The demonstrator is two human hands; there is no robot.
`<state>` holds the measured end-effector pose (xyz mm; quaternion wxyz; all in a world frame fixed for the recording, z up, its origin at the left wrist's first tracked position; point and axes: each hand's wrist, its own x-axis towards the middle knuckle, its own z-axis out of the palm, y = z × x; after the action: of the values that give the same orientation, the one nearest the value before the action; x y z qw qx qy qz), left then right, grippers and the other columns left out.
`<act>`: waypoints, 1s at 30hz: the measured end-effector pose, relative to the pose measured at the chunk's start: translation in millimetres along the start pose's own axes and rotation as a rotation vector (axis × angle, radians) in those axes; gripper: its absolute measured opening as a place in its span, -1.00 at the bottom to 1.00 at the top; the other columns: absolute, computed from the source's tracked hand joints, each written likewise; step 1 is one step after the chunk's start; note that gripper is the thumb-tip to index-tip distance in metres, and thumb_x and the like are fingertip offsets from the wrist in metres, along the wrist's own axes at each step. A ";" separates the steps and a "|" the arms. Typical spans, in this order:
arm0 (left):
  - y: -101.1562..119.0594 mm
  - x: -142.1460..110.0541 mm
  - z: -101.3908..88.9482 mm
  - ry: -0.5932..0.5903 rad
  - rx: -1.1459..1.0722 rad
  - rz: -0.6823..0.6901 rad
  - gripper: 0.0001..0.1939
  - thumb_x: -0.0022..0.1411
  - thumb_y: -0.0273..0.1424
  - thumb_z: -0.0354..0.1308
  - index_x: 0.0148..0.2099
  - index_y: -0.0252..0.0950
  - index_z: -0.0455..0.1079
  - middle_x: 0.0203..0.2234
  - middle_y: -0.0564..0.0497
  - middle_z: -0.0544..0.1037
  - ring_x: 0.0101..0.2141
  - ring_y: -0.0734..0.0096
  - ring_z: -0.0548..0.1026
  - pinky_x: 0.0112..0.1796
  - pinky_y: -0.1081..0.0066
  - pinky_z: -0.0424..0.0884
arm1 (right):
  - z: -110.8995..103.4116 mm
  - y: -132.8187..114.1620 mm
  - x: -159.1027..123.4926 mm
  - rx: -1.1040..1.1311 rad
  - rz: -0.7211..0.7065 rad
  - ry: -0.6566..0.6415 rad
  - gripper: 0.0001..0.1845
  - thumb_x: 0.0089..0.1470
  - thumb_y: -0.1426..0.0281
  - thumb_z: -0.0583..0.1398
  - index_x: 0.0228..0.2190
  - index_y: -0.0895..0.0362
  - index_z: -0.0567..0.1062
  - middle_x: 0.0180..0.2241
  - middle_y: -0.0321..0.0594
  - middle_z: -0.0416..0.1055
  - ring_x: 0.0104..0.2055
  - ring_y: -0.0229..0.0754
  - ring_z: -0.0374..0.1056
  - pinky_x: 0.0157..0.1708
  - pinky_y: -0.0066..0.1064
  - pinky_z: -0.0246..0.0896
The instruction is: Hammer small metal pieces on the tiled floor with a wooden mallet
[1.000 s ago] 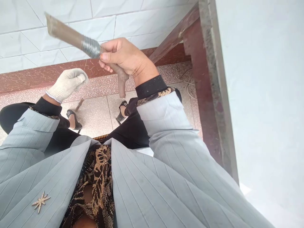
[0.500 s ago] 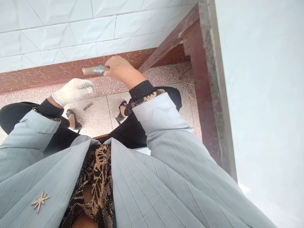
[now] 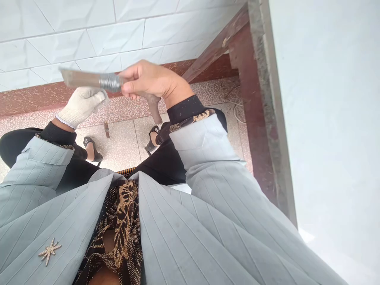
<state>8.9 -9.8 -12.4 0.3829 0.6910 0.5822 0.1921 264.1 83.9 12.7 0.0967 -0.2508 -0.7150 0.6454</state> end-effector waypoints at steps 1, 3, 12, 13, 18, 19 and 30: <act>0.4 0.2 1.4 0.052 -0.024 -0.017 -0.72 0.46 -0.28 -0.03 -0.19 -0.23 0.48 -0.47 0.06 0.43 -0.30 0.38 0.39 -0.20 0.30 0.34 | -1.9 0.1 -1.1 0.030 -0.016 0.118 -0.42 0.05 -0.12 0.47 -0.26 0.11 0.52 -0.36 -0.25 0.44 -0.34 -0.26 0.24 -0.28 -0.38 0.19; 1.0 1.2 6.0 0.051 -0.019 -0.018 -0.76 0.39 -0.26 0.04 -0.22 -0.24 0.48 -0.46 0.05 0.46 -0.29 0.35 0.41 -0.18 0.29 0.35 | -3.4 1.2 0.5 -0.008 0.043 0.245 -0.35 0.00 -0.29 0.42 -0.35 0.01 0.48 -0.42 -0.14 0.44 -0.18 -0.12 0.35 -0.22 -0.29 0.20; 4.1 1.3 24.0 -0.165 0.062 0.041 -0.78 0.31 -0.27 0.11 -0.28 -0.24 0.52 -0.40 0.04 0.52 -0.21 0.23 0.56 -0.04 0.27 0.46 | 5.4 10.0 20.6 -0.571 0.411 0.424 -0.80 0.35 0.29 0.26 -0.20 0.18 0.59 -0.28 -0.08 0.52 -0.17 -0.14 0.42 -0.10 -0.30 0.25; 5.2 0.2 23.4 -0.171 0.066 0.039 -0.78 0.31 -0.27 0.11 -0.28 -0.24 0.52 -0.40 0.04 0.51 -0.21 0.23 0.55 -0.04 0.26 0.46 | 7.8 10.4 22.1 -0.613 0.429 0.387 -0.88 0.29 0.39 0.30 -0.25 0.20 0.58 -0.30 -0.09 0.50 -0.16 -0.13 0.41 -0.06 -0.29 0.25; 8.5 -3.7 16.2 -0.140 0.095 0.031 -0.75 0.33 -0.27 0.08 -0.24 -0.27 0.53 -0.36 0.01 0.56 -0.16 0.20 0.56 0.01 0.24 0.46 | 19.3 9.1 24.9 -0.648 0.609 -0.043 -0.80 0.12 0.62 0.40 -0.49 0.28 0.54 -0.54 -0.29 0.35 -0.20 -0.25 0.39 -0.04 -0.42 0.19; 8.1 -3.6 14.5 -0.130 0.096 0.027 -0.75 0.33 -0.27 0.08 -0.23 -0.28 0.54 -0.35 0.00 0.57 -0.14 0.20 0.56 0.02 0.23 0.46 | 18.7 8.3 23.5 -0.594 0.647 -0.136 -0.82 0.16 0.62 0.38 -0.47 0.31 0.56 -0.56 -0.33 0.34 -0.24 -0.31 0.37 -0.09 -0.46 0.16; -16.3 10.3 23.9 -0.034 -0.172 -0.080 -0.75 0.43 -0.28 0.06 -0.19 -0.25 0.52 -0.52 0.00 0.42 -0.42 0.34 0.46 -0.30 0.27 0.45 | -10.9 2.4 -3.5 0.019 -0.053 0.199 -0.32 0.07 -0.26 0.42 -0.24 0.09 0.48 -0.25 -0.18 0.48 -0.30 -0.24 0.26 -0.23 -0.41 0.35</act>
<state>17.7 -6.8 -41.6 0.4578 0.6350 0.5843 0.2140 272.6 91.8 12.7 0.1865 -0.2938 -0.7021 0.6212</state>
